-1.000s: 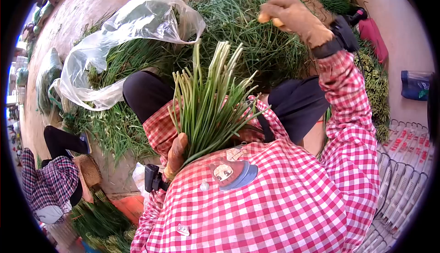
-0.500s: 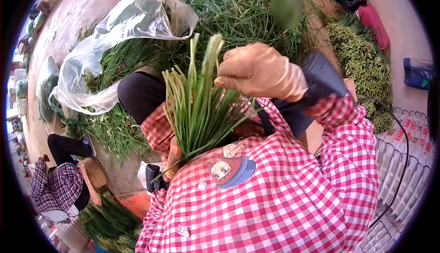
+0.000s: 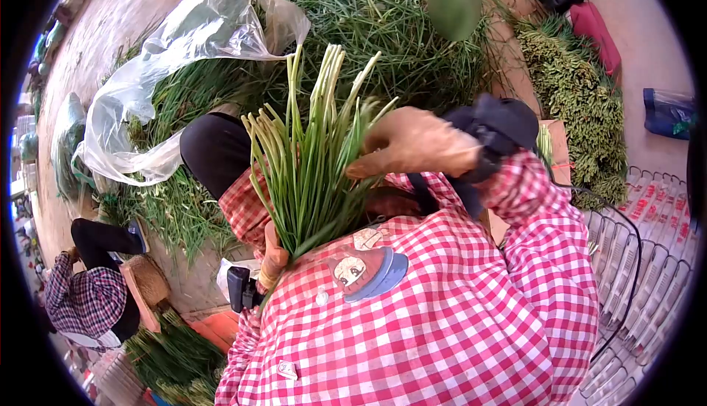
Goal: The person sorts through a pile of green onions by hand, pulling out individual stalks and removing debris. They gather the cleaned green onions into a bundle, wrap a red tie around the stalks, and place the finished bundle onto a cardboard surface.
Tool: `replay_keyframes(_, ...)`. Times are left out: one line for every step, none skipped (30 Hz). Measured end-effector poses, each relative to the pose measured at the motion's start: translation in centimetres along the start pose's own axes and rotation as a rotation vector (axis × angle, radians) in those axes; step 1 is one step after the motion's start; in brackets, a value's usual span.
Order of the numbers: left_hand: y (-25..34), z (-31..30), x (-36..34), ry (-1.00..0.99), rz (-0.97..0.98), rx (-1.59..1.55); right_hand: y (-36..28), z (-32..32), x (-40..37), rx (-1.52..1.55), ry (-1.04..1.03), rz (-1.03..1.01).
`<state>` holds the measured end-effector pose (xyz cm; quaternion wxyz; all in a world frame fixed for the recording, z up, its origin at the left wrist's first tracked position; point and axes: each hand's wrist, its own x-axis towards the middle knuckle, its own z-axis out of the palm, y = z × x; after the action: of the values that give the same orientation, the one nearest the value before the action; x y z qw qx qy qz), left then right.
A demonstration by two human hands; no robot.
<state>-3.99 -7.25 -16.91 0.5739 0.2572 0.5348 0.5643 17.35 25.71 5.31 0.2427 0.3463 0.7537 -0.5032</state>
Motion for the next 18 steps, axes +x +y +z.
replay_keyframes(-0.1, -0.3, -0.2, 0.001, 0.003, 0.008, 1.1, 1.2, 1.2, 0.138, 0.030, -0.086)
replay_keyframes(-0.2, -0.4, -0.3, 0.003, 0.010, 0.024, 1.7, 1.9, 2.0, 0.277, 0.063, -0.178)
replay_keyframes(-0.4, -0.6, -0.5, 0.004, 0.015, 0.034, 1.9, 1.3, 2.0, 0.417, 0.062, -0.265)
replay_keyframes(-0.7, -0.8, -0.8, 0.012, 0.021, 0.039, 1.9, 0.3, 1.6, 0.556, 0.055, -0.350)
replay_keyframes(-1.1, -1.1, -1.1, 0.019, 0.029, 0.046, 1.7, -0.8, 0.4, 0.615, 0.206, -0.335)
replay_keyframes(-1.4, -1.4, -1.3, 0.023, 0.033, 0.056, 2.6, -2.0, -0.5, 0.729, 0.297, -0.434)
replay_keyframes(-1.8, -1.6, -1.5, 0.027, 0.038, 0.066, 3.9, -3.3, -1.2, 0.749, 0.373, -0.484)
replay_keyframes(-2.1, -1.9, -1.5, 0.028, 0.044, 0.075, 5.2, -4.6, -1.9, 0.763, 0.449, -0.533)
replay_keyframes(-2.4, -2.1, -1.6, 0.031, 0.046, 0.086, 4.9, -5.0, -3.2, 0.684, 0.529, -0.357)
replay_keyframes(-2.7, -2.5, -1.5, 0.032, 0.051, 0.094, 4.7, -4.9, -4.1, 0.599, 0.604, -0.184)
replay_keyframes(-3.0, -2.8, -1.5, 0.030, 0.056, 0.104, 4.8, -4.3, -3.9, 0.373, 0.549, -0.111)
replay_keyframes(-3.3, -3.1, -1.4, 0.028, 0.058, 0.113, 4.8, -3.5, -3.6, 0.153, 0.491, -0.036)
replay_keyframes(-3.6, -3.3, -1.2, 0.023, 0.059, 0.122, 3.4, -3.0, -3.5, 0.125, 0.254, 0.094)
replay_keyframes(-3.7, -3.5, -1.2, 0.018, 0.061, 0.131, 4.5, -1.4, -2.1, -0.119, 0.260, -0.001)
replay_keyframes(-3.9, -3.6, -1.2, 0.015, 0.062, 0.140, 4.7, -0.7, -1.3, -0.101, 0.212, -0.048)
replay_keyframes(-4.0, -3.8, -1.2, 0.016, 0.067, 0.148, 4.7, -0.1, -0.6, -0.083, 0.161, -0.102)
replay_keyframes(-4.1, -3.9, -1.4, 0.017, 0.069, 0.157, 4.9, 0.2, 0.1, -0.071, 0.125, -0.100)
replay_keyframes(-4.2, -4.1, -1.6, 0.021, 0.069, 0.169, 5.1, 0.4, 0.9, -0.057, 0.089, -0.098)
